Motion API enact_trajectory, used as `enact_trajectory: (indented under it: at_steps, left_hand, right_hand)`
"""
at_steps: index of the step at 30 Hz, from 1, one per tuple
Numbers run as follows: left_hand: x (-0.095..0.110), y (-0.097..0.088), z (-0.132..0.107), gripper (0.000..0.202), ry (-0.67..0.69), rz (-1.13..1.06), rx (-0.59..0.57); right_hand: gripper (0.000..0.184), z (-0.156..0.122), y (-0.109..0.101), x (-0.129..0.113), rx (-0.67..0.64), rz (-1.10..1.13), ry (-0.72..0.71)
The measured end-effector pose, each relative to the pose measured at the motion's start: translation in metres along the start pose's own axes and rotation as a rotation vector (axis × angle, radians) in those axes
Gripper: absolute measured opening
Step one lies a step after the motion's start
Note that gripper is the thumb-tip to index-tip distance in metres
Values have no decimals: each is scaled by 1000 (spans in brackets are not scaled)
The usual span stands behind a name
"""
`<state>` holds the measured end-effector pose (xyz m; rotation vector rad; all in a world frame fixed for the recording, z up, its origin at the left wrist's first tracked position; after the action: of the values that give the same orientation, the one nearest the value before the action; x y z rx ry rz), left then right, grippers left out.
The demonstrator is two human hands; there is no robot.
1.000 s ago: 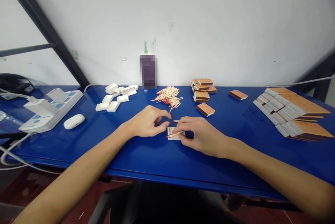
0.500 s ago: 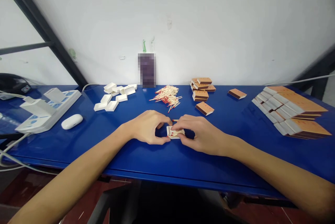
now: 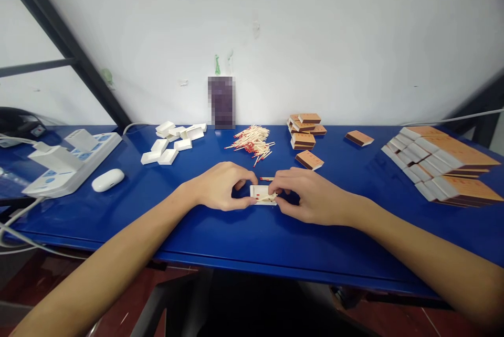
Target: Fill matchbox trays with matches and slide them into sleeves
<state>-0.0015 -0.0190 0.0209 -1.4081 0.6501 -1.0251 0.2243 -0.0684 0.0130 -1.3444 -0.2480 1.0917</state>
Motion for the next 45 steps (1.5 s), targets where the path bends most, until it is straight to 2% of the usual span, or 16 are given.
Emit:
enact_trajectory:
  at_steps: [7, 12, 16, 24, 39, 45]
  left_hand:
    - [2, 0, 1, 29, -13, -37, 0]
    - [3, -2, 2, 32, -13, -28, 0]
    - [3, -2, 1, 41, -6, -16, -10]
    - [5, 0, 2, 33, 0, 14, 24]
    - [6, 1, 1, 35, 9, 47, 102]
    - [5, 1, 1, 34, -5, 73, 134]
  right_hand:
    - [15, 3, 5, 2, 44, 130, 14]
    - [12, 6, 9, 4, 86, 205, 76]
    - [11, 7, 10, 2, 70, 210, 112]
    - [16, 6, 9, 3, 30, 275, 127]
    - [14, 4, 7, 2, 36, 210, 69]
    - [8, 5, 7, 2, 156, 87, 70]
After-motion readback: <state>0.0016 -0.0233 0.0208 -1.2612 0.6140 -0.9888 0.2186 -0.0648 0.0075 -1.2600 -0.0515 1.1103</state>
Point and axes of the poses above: each hand's wrist, its own z-axis towards the middle knuckle, its own y-axis out of the palm, x = y × z, the point moved 1 cm from there along z, towards the middle knuckle, and after that the axes turned 7 degrees about z, right-handed, at the moved point
